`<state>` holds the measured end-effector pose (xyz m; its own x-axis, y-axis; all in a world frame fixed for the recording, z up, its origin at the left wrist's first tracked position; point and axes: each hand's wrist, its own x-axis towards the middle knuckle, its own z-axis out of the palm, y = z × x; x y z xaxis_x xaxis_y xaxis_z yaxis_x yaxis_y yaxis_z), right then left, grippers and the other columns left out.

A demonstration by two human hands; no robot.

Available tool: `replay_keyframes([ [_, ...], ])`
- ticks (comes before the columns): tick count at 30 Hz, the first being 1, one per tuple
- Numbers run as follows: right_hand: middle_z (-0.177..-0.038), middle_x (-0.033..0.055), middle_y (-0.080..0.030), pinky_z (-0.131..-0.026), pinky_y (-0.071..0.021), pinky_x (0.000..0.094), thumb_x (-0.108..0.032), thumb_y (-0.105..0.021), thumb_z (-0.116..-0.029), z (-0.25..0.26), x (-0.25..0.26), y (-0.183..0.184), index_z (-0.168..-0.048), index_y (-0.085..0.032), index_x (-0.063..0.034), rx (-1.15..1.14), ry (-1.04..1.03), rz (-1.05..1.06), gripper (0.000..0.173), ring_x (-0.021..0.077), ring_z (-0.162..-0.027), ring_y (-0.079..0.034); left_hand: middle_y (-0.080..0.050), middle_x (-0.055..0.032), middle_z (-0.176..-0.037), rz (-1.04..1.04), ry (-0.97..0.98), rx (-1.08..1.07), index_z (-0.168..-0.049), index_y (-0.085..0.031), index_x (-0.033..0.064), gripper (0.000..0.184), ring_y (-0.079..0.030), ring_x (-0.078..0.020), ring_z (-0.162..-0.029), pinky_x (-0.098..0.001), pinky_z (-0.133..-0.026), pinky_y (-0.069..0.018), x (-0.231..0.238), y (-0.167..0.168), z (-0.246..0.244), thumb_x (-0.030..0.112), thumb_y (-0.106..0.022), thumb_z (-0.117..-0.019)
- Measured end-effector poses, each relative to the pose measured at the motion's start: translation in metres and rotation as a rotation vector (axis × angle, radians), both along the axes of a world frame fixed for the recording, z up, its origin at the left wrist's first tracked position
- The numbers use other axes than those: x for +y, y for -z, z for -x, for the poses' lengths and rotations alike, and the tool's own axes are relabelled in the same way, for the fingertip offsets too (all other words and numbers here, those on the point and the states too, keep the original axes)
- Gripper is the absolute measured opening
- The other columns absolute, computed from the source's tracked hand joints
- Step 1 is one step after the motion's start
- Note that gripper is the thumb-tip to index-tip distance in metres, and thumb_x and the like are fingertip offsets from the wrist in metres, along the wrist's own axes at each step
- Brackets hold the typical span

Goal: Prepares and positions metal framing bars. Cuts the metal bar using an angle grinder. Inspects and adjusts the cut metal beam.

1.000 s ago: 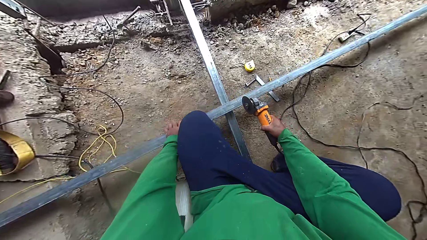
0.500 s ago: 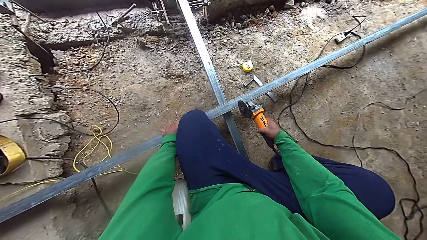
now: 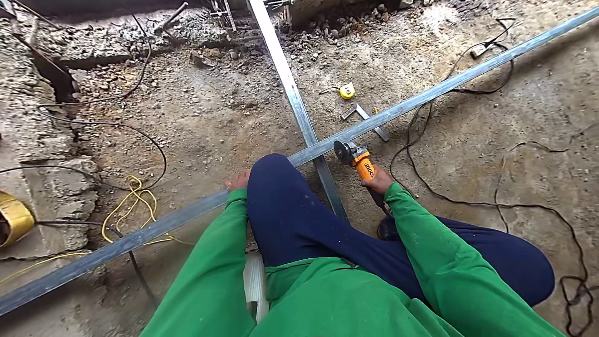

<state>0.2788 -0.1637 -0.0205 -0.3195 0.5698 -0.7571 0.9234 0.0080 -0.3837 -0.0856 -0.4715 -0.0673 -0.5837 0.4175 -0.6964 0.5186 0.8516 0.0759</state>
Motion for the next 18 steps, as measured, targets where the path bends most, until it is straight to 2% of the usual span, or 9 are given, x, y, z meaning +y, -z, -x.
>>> replay_keyframes([
  [11,-0.11,0.0211,-0.07,-0.087,-0.0567,0.0594,-0.027,-0.09,-0.0706,0.001,-0.0019,0.0002,-0.14,-0.051,-0.0089,0.001,0.019,0.013,0.081,0.0359,-0.098,-0.07,-0.052,-0.0188,-0.153,0.014,0.008,0.004,-0.152,-0.047,0.0118,0.043,-0.047,-0.0413,-0.142,-0.0721,-0.111,-0.0293,0.001,-0.0005,0.0006,0.015,-0.045,-0.1098],
  [18,-0.108,0.0209,-0.07,-0.087,-0.0565,0.0594,-0.028,-0.089,-0.0718,0.0017,-0.0032,-0.0022,-0.139,-0.052,-0.009,-0.015,0.016,0.021,0.079,0.0357,-0.097,-0.07,-0.05,-0.0182,-0.154,-0.014,-0.009,-0.008,-0.154,-0.045,0.0137,0.045,-0.047,-0.0416,-0.142,-0.0712,-0.112,-0.0292,-0.0018,0.0033,0.0016,0.017,-0.047,-0.1094],
])
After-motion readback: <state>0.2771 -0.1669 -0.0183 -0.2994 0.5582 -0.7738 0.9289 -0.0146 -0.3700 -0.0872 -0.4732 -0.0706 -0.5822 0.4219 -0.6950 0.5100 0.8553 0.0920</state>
